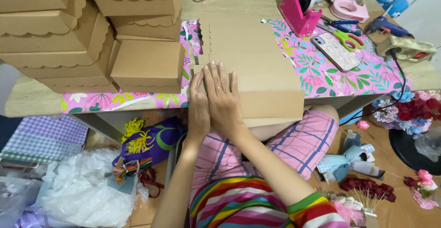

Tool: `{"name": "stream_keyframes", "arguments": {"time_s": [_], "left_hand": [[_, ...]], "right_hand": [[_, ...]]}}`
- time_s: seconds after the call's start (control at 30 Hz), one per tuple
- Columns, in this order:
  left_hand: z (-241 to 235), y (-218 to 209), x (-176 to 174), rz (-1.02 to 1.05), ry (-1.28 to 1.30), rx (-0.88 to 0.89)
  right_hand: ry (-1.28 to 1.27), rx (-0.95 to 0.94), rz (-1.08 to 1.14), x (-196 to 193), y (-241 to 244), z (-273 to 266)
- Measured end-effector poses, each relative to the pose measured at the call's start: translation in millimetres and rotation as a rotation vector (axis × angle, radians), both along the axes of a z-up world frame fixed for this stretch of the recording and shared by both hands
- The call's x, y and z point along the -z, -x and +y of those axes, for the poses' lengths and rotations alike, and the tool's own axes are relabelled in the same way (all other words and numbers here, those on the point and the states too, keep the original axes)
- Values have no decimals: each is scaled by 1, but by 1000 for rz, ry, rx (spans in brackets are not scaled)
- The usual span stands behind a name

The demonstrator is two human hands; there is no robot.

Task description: The person folds flat cardboard pieces into small rectangular boxes by hand, tucking flaps and securing edges. They complete one box and place it on a stack, then begin folding a second box.

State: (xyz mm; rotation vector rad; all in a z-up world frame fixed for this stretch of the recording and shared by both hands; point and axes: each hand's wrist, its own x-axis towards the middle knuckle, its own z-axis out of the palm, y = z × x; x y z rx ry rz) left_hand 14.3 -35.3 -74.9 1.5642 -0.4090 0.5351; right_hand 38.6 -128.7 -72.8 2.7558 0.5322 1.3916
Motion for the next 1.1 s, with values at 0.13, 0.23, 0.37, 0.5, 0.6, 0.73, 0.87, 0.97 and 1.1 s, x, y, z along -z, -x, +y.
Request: {"name": "stream_keyframes", "arguments": {"time_s": [0.13,0.23,0.37,0.5,0.6,0.73,0.87,0.97,1.1], "left_hand": [[-1,-5,7,-123,-348,-206],[-2,-9,12,-215,-545,-349],[-6,-8,6,-251,-723,-492],[-6,-6,2,-232,-744,-514],[-7,-5,2,-216,-745,-506],[-7,-4,2,-214,-739,-500],[-8,-4,2,-209,-736,-505],[-9,-7,4,-199,-741,-503],[-5,-9,3,-123,-795,-458]], "right_hand": [[4,47,5,7,-5,-17],[-84,63,120,1,3,-43],[-244,109,342,-3,10,-93],[-256,180,287,2,9,-136],[-227,177,240,2,10,-158],[-285,172,201,9,9,-181],[-318,198,131,13,7,-197],[-240,153,120,9,14,-197],[-326,-131,579,-27,47,-180]]}}
